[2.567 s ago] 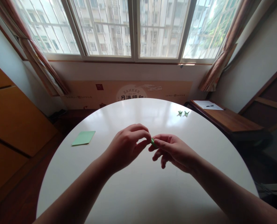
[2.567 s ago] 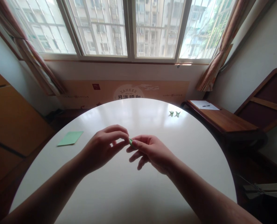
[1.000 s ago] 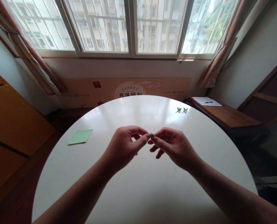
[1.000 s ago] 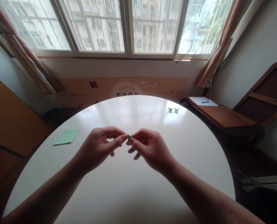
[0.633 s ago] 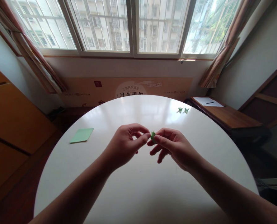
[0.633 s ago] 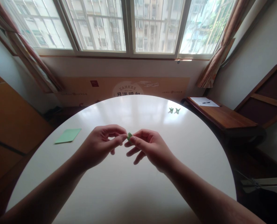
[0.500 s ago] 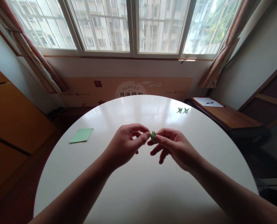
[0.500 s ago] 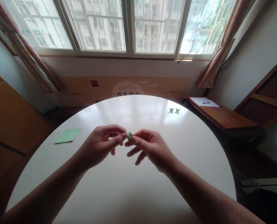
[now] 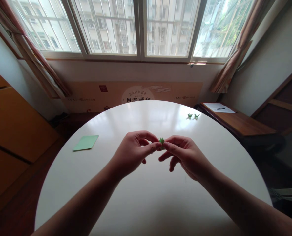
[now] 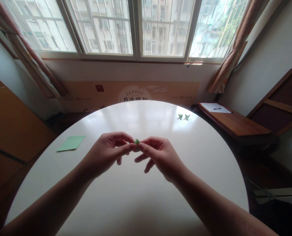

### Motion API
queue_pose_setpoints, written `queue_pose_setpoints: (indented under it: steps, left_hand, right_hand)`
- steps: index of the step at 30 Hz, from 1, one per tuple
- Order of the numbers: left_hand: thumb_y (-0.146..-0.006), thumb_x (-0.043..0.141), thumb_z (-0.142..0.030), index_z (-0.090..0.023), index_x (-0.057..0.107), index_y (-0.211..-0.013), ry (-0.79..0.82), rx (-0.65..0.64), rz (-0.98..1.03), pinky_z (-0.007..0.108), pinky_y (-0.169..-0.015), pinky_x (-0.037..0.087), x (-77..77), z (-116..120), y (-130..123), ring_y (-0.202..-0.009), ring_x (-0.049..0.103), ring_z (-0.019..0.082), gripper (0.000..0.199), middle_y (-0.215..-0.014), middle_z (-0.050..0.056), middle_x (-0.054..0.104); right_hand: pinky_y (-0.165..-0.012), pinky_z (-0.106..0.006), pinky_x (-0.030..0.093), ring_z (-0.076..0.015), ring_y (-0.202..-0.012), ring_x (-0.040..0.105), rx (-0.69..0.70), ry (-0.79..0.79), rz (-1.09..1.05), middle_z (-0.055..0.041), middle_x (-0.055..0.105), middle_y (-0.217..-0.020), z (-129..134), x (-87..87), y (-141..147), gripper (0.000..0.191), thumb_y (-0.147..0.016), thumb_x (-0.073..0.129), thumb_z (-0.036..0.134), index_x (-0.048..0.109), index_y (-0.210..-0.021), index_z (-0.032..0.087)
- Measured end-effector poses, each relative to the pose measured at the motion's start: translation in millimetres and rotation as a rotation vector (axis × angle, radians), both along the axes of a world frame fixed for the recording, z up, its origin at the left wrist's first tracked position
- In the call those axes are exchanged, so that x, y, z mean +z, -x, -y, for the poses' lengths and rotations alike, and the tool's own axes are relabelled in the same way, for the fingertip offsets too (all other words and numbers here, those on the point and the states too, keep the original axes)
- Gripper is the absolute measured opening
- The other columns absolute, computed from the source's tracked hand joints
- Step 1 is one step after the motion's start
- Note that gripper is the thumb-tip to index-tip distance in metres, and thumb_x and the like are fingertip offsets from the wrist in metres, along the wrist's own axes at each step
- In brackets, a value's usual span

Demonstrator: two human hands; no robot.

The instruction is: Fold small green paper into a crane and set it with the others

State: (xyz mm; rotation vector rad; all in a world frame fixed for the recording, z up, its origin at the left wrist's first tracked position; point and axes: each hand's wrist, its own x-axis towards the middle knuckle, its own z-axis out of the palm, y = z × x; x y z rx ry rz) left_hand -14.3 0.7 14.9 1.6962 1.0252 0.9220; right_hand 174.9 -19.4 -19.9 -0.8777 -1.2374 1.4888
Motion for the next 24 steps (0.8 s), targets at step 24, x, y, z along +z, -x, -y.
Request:
queue_pose_setpoints:
  steps: [24]
  left_hand:
    - [-0.085, 0.066, -0.025, -0.018, 0.073, -0.081, -0.399, 0.207, -0.220, 0.022, -0.050, 0.047, -1.7, 10.7, -8.0, -0.064, 0.065, 0.016, 0.010, -0.077, 0.003, 0.074]
  right_hand:
    - [-0.039, -0.025, 0.056, -0.0211, -0.062, 0.072, -0.220, -0.207, 0.113, -0.0059, 0.075, -0.072, 0.2, -7.6, 7.2, 0.025, -0.077, 0.083, 0.041, 0.081, -0.090, 0.020]
